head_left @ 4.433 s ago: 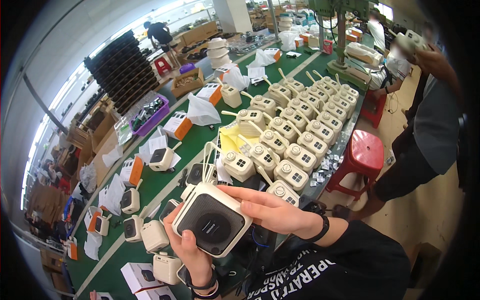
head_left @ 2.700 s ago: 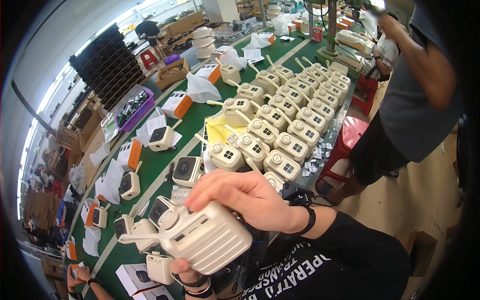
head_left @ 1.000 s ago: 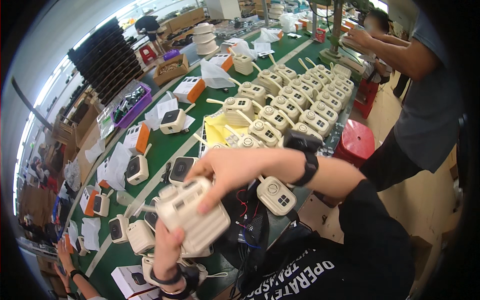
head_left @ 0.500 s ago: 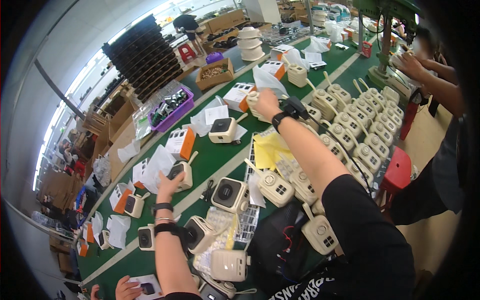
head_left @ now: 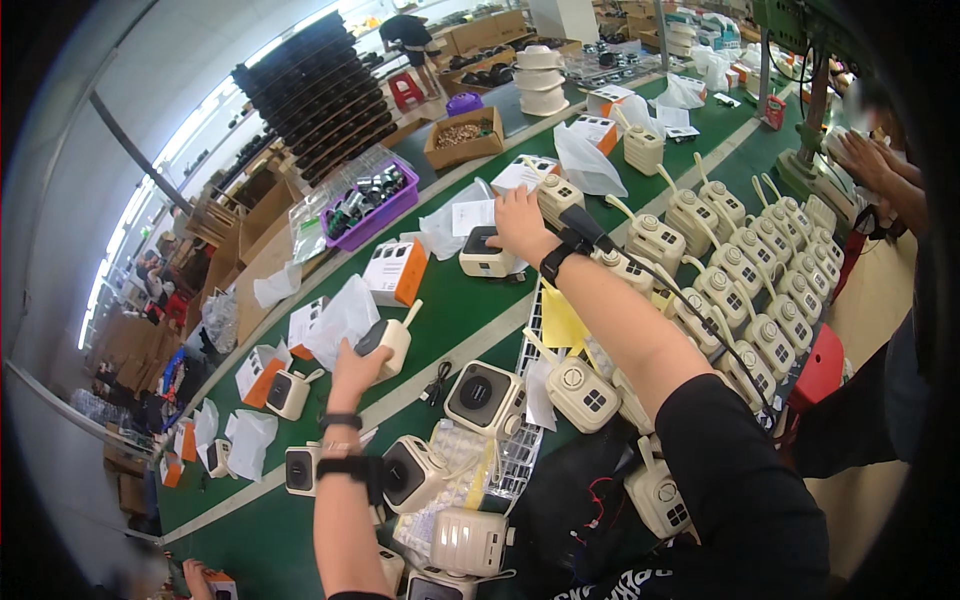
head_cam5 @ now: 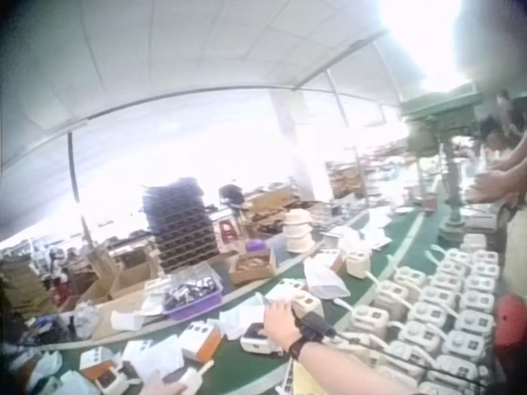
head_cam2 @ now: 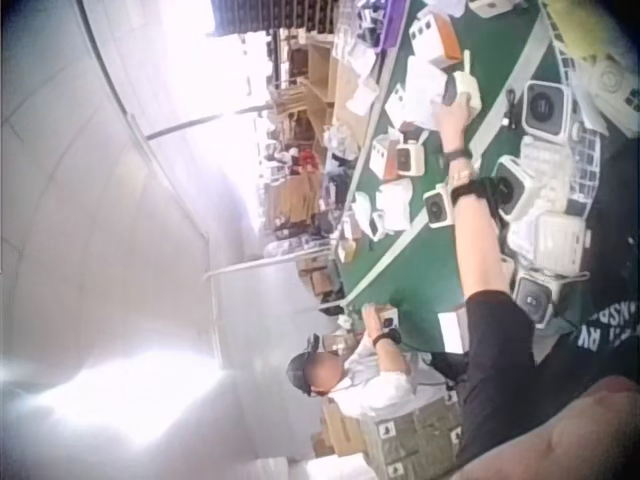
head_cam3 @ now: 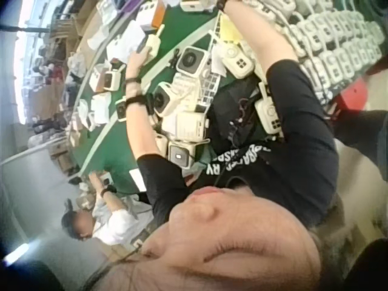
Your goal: Inspecting and arranging plastic components for radios in a manufacturing setting.
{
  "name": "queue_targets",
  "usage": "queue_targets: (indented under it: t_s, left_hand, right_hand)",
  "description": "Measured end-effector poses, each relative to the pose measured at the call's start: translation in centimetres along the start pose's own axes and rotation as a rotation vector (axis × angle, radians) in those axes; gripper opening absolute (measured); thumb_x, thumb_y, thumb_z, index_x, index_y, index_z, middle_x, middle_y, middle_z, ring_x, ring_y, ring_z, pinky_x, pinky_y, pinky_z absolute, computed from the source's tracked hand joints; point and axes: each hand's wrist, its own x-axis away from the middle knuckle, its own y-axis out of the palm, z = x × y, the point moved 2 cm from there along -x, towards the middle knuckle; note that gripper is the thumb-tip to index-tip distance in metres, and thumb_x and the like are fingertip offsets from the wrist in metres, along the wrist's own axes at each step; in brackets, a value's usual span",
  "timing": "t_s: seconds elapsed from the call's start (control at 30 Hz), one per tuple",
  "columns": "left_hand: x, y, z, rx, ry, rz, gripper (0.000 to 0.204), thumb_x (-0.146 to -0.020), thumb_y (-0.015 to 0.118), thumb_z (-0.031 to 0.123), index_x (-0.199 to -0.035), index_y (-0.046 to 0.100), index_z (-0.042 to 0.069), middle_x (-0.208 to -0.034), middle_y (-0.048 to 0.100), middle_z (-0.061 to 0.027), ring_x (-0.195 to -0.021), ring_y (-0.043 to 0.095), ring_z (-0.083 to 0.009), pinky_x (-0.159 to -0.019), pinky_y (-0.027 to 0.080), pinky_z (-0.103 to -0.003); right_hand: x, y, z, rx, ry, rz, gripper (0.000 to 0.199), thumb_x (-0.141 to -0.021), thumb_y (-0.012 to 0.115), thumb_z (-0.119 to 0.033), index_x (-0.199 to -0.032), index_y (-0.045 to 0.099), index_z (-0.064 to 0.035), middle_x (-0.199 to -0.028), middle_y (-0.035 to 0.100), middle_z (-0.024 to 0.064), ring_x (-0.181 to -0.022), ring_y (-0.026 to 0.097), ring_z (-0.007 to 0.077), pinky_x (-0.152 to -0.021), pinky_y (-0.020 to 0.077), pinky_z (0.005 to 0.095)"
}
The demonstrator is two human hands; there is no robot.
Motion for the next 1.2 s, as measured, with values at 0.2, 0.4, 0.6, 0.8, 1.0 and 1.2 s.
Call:
queue_targets:
  t_s: [0.2,0.4,0.6,0.8,1.0,1.2]
  left_hand:
    - [12.4,-11.2,-7.5,0.365,0.019,0.135,0.062,-0.072,0.063,0.018,-0.123,0.039,-0.008,-0.101,0.057,-0.0181,-0.085,0.056,-0.0178,-0.072,0.046,-0.027]
    - [23.0,-14.7,-18.8,-0.303,-0.34,0.444,0.079,-0.056,0.069,0.034,-0.117,0.045,-0.009,-0.1,0.053,-0.0291,-0.094,0.054,-0.0389,-0.083,0.043,-0.04]
    - [23.1,-11.8,-23.6,-0.199,-0.345,0.069,0.098,-0.056,0.074,0.043,-0.126,0.032,-0.009,-0.115,0.045,-0.033,-0.108,0.046,-0.0403,-0.092,0.038,-0.039]
    - [13.9,-15.0,-18.8,-0.158,-0.034,0.17,0.09,-0.066,0.073,0.038,-0.126,0.03,-0.012,-0.122,0.042,-0.0315,-0.115,0.043,-0.0356,-0.094,0.037,-0.037]
    - [-1.6,-9.7,-13.4,-0.127,-0.018,0.193,0.102,-0.06,0.07,0.052,-0.133,0.025,-0.002,-0.13,0.033,-0.0305,-0.122,0.031,-0.0404,-0.1,0.025,-0.045]
    - [-8.4,-4.4,-16.0,-0.321,-0.116,-0.039,0.117,-0.052,0.072,0.057,-0.138,0.012,0.005,-0.138,0.021,-0.0264,-0.128,0.019,-0.0422,-0.104,0.015,-0.048]
  right_hand:
    - [0.5,3.3,1.1,-0.575,0.109,-0.384,0.085,-0.062,0.061,-0.064,-0.111,0.051,0.0038,-0.113,0.052,0.0215,-0.107,0.049,0.0343,-0.088,0.0411,0.0456]
    - [0.3,2.6,1.3,-0.434,-0.044,-0.352,0.085,-0.047,0.072,-0.059,-0.094,0.058,0.0104,-0.102,0.056,0.0251,-0.099,0.053,0.0363,-0.085,0.0446,0.0369]
    - [-0.4,-2.7,0.4,-0.663,0.055,-0.148,0.08,-0.044,0.076,-0.055,-0.085,0.058,0.0115,-0.089,0.06,0.0253,-0.083,0.061,0.0323,-0.074,0.0488,0.036]
    - [1.8,-14.4,1.2,-1.058,-0.003,-0.028,0.09,-0.048,0.074,-0.056,-0.102,0.051,0.0121,-0.093,0.059,0.0207,-0.085,0.06,0.0255,-0.075,0.0468,0.0293]
    - [11.8,-23.9,4.1,-1.204,-0.219,0.146,0.084,-0.055,0.079,-0.037,-0.118,0.043,0.0061,-0.104,0.054,0.0148,-0.095,0.054,0.02,-0.08,0.0448,0.0301]
    - [24.2,-28.7,10.4,-0.751,-0.215,0.14,0.104,-0.043,0.084,-0.027,-0.127,0.031,0.004,-0.123,0.04,0.0163,-0.112,0.045,0.0265,-0.096,0.0361,0.037]
